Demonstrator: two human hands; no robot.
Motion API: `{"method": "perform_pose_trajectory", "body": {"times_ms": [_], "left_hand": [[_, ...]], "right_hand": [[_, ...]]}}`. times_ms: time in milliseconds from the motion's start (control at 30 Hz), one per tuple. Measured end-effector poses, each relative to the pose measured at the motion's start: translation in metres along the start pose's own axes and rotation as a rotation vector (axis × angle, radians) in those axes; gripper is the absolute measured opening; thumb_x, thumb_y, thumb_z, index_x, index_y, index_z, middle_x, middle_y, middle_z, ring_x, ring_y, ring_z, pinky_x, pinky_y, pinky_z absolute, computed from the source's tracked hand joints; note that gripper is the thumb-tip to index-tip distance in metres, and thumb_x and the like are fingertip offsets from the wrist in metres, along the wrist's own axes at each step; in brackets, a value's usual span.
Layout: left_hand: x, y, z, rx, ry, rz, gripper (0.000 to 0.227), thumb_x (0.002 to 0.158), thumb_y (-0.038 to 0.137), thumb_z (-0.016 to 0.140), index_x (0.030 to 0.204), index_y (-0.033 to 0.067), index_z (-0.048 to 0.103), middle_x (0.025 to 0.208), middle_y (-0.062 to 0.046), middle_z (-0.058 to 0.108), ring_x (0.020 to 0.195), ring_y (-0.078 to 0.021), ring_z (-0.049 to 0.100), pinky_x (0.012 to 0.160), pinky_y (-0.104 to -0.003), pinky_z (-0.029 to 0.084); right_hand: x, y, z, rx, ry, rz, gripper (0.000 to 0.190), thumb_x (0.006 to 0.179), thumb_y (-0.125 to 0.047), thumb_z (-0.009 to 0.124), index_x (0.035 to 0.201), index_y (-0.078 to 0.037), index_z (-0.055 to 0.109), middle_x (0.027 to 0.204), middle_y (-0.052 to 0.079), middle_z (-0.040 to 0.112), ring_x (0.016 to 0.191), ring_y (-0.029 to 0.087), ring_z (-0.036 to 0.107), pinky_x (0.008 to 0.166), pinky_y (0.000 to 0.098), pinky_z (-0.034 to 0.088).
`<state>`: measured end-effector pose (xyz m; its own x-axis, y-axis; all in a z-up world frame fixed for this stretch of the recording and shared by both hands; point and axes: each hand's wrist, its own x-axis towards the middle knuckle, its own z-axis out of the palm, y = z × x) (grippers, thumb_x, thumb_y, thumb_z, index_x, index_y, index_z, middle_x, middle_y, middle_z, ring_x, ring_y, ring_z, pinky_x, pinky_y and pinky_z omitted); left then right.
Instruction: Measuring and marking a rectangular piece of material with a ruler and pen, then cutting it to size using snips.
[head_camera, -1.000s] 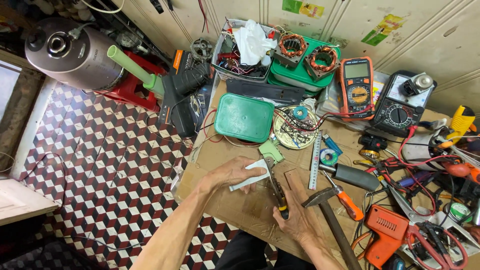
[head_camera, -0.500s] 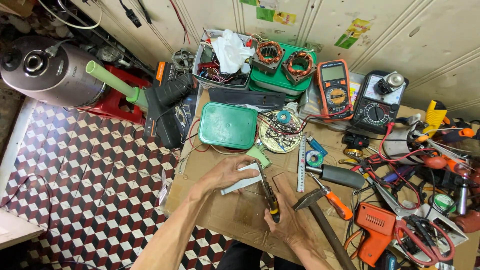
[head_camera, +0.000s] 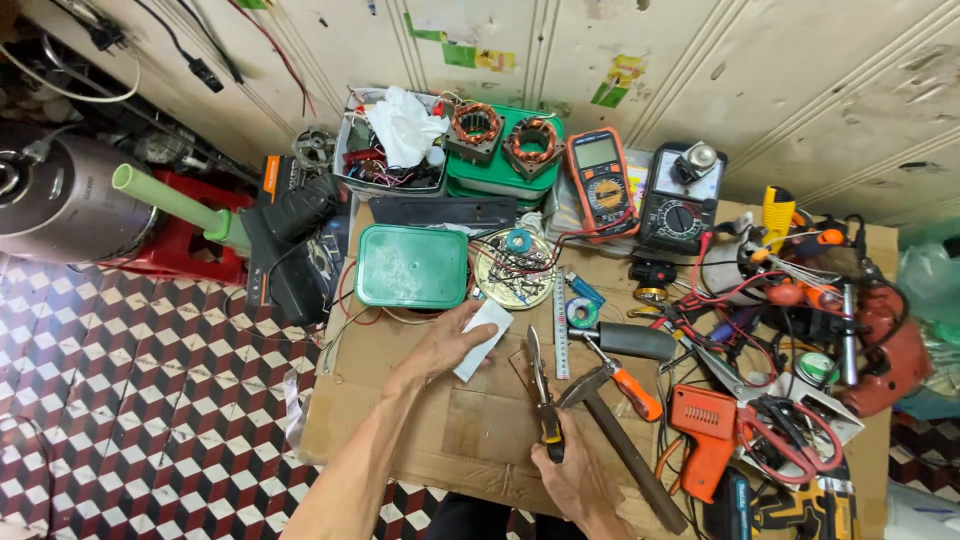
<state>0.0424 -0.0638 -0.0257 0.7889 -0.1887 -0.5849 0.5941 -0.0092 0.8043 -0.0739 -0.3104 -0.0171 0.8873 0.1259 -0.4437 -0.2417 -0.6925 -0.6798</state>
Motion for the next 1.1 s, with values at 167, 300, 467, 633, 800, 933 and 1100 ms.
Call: {"method": "perform_pose_trajectory", "body": {"times_ms": [167,300,467,633,800,933,1100], "left_hand": [[0.000,-0.026,0.012,-0.249,-0.035,0.073,0.049,0.095,0.014,0.065,0.140,0.0042,0.053,0.117,-0.008,0.070,0.089,-0.0137,0.071,0.076,-0.028,0.060],[-0.012,-0.025,0.019,-0.533,-0.062,0.141,0.045,0.096,0.011,0.066,0.140,0.0024,0.056,0.123,-0.006,0.070,0.103,-0.0151,0.069,0.090,-0.030,0.058],[-0.042,0.012,0.031,-0.728,-0.070,0.243,0.044,0.096,0.012,0.066,0.138,0.0043,0.056,0.125,-0.007,0.069,0.106,-0.0178,0.069,0.093,-0.036,0.059],[-0.067,0.039,0.037,-0.757,-0.080,0.291,0.045,0.094,0.017,0.066,0.137,0.0077,0.055,0.127,-0.010,0.070,0.105,-0.0182,0.070,0.091,-0.036,0.059],[-0.067,0.022,0.039,-0.770,-0.068,0.365,0.051,0.102,0.043,0.058,0.137,0.0050,0.059,0.111,-0.016,0.072,0.082,-0.0175,0.066,0.071,-0.032,0.056],[-0.044,-0.015,0.032,-0.781,-0.043,0.350,0.056,0.110,0.049,0.060,0.130,-0.0032,0.060,0.102,-0.012,0.063,0.081,-0.0135,0.060,0.071,-0.031,0.052],[-0.083,0.035,0.038,-0.293,0.251,0.357,0.049,0.087,0.029,0.076,0.127,0.0015,0.066,0.104,-0.003,0.074,0.085,-0.0056,0.066,0.074,-0.024,0.054]], "right_hand": [[-0.004,0.000,-0.021,0.082,-0.192,0.329,0.051,0.084,-0.029,0.063,0.130,-0.009,0.055,0.098,0.016,0.063,0.098,0.031,0.066,0.091,0.0426,0.050],[-0.014,-0.001,-0.027,0.009,-0.234,0.359,0.057,0.083,-0.028,0.065,0.136,-0.009,0.053,0.098,0.012,0.064,0.097,0.028,0.065,0.092,0.0430,0.049],[-0.023,0.017,-0.020,0.060,-0.233,0.241,0.082,0.078,-0.022,0.064,0.154,-0.012,0.037,0.129,0.015,0.059,0.123,0.029,0.057,0.105,0.0392,0.045],[-0.017,0.045,-0.009,0.035,-0.255,0.232,0.082,0.077,-0.021,0.066,0.153,-0.013,0.037,0.154,0.014,0.047,0.144,0.028,0.046,0.117,0.0352,0.037],[-0.018,0.031,-0.023,-0.064,-0.274,0.305,0.065,0.081,-0.030,0.066,0.142,-0.012,0.052,0.120,0.018,0.068,0.117,0.031,0.067,0.105,0.0382,0.048],[-0.014,0.046,-0.024,-0.114,-0.191,0.253,0.054,0.080,-0.031,0.069,0.128,-0.009,0.062,0.109,0.018,0.067,0.109,0.029,0.063,0.099,0.0383,0.051],[-0.017,0.016,-0.038,0.153,-0.127,0.145,0.064,0.075,-0.027,0.068,0.136,-0.016,0.057,0.112,0.010,0.073,0.110,0.023,0.069,0.101,0.0346,0.048]]}}
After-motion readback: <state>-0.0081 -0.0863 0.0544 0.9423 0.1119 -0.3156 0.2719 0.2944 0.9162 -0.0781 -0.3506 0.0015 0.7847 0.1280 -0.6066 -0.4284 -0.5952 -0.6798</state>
